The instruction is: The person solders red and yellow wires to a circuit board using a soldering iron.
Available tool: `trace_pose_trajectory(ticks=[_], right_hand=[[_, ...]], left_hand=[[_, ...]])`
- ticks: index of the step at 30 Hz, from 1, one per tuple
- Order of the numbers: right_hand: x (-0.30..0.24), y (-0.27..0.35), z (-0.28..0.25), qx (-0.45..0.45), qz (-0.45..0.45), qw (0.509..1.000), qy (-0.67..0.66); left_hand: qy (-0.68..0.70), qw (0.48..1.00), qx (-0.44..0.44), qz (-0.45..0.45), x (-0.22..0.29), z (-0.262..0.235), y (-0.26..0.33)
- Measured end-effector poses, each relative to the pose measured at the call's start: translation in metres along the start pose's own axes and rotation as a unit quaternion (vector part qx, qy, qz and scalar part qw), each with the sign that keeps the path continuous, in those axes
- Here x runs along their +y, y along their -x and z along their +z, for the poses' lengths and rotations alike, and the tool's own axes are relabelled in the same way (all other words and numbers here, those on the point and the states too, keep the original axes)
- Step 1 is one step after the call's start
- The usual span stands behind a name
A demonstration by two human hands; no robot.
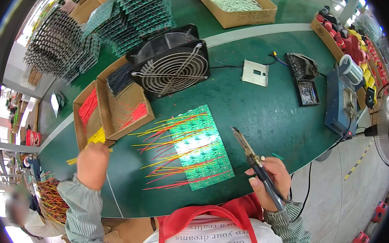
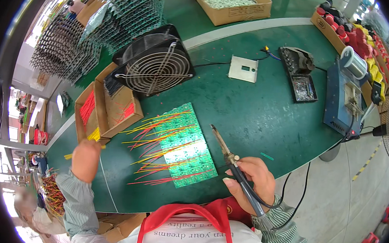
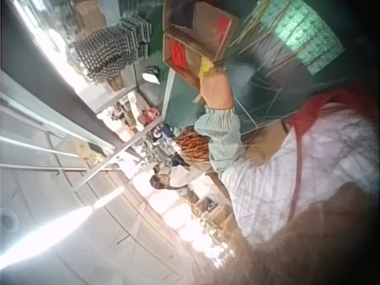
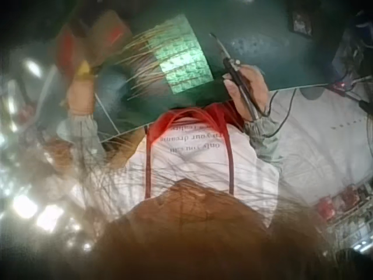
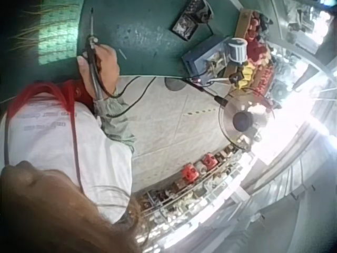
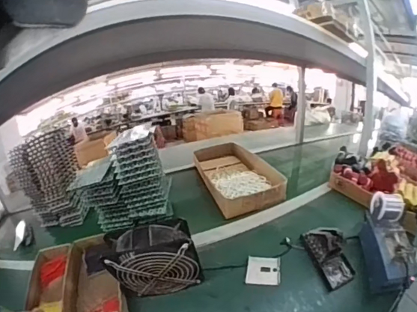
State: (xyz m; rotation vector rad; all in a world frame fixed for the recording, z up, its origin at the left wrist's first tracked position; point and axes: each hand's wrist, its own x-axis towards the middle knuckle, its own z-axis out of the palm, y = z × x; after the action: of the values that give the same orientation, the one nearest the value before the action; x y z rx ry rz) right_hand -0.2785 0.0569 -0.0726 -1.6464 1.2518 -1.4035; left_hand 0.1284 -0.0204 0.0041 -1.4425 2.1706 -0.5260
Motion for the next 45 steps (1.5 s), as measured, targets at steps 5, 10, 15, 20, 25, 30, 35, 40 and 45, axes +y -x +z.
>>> trace_pose_trajectory(ticks=[5,10,15,20,25,30,35,40,45], right_hand=[[-0.007,-0.007,-0.01,-0.002,-0.026,0.999,0.019],[-0.013,-0.012,-0.019,-0.016,-0.046,0.996,0.069],[-0.015,-0.008,-0.03,-0.012,-0.009,0.998,0.064],[-0.023,-0.005,-0.042,0.006,0.03,0.996,0.083],[-0.028,-0.005,-0.046,-0.012,0.139,0.99,0.026],[-0.026,-0.014,-0.043,-0.048,0.166,0.984,0.046],[-0.021,-0.015,-0.04,-0.046,0.167,0.984,0.039],[-0.021,-0.019,-0.036,-0.042,0.169,0.984,0.041],[-0.019,-0.021,-0.034,-0.04,0.163,0.985,0.044]], left_hand=[[-0.037,0.999,-0.014,0.032,0.031,0.027,0.011],[0.157,0.98,0.119,-0.006,0.033,-0.052,-0.007],[0.406,0.892,0.179,0.09,0.099,-0.124,-0.03],[0.509,0.84,0.096,0.163,0.156,-0.1,-0.066],[0.602,0.791,0.046,0.104,0.172,-0.069,-0.069],[0.617,0.778,0.049,0.104,0.177,-0.069,-0.073],[0.608,0.787,0.05,0.096,0.18,-0.072,-0.074],[0.607,0.788,0.044,0.09,0.182,-0.069,-0.076],[0.611,0.785,0.047,0.093,0.182,-0.067,-0.078]])
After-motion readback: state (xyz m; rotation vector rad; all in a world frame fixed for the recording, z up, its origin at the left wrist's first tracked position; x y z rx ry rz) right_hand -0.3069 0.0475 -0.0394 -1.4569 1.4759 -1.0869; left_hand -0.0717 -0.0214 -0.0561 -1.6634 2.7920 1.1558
